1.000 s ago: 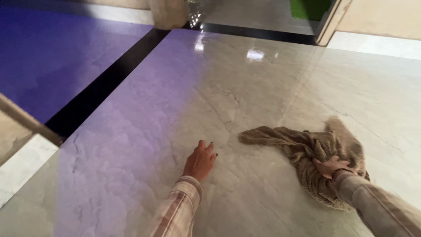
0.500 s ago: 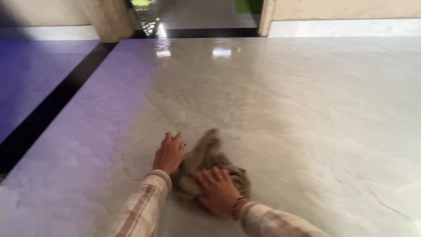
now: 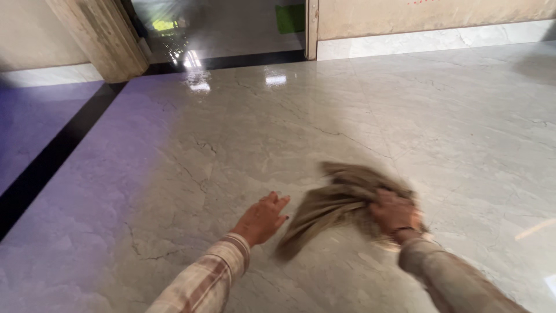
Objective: The person mops a tiled floor by hand using a cloth and a bucket of water. They rinse the cloth in the bucket, move a green mat, and wipe several sections of the marble-patterned floor near a staircase.
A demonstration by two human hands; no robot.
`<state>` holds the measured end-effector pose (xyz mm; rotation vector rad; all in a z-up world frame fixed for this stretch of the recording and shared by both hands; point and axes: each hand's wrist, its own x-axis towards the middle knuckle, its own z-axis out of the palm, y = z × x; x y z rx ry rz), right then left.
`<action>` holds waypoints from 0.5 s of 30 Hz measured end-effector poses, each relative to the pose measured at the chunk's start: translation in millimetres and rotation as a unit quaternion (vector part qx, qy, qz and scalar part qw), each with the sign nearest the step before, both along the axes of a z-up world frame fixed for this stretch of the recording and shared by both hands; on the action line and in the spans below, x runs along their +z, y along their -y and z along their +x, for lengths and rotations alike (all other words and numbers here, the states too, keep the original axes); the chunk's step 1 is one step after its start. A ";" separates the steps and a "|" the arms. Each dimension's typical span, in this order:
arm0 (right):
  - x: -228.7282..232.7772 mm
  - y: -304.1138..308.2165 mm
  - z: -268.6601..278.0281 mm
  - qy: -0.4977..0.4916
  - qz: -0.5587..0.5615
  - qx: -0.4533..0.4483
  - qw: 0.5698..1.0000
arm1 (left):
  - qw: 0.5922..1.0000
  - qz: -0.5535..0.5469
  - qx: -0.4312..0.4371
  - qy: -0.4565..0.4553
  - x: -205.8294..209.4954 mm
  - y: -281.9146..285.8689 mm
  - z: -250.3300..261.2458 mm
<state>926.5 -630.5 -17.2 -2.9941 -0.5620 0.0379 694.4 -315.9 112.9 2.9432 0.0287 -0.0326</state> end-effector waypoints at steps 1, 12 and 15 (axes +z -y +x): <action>-9.7 22.9 15.1 -0.016 -0.014 -0.071 0.997 | 1.000 0.003 -0.011 0.001 3.0 3.7 -2.8; 47.5 -44.2 -26.3 -0.130 -0.027 -0.008 0.991 | 0.955 -0.142 0.253 0.050 -45.6 18.7 -28.2; 56.6 -95.8 -66.5 -0.040 0.038 0.185 0.981 | 0.916 -0.179 0.342 0.112 -72.1 48.9 -25.5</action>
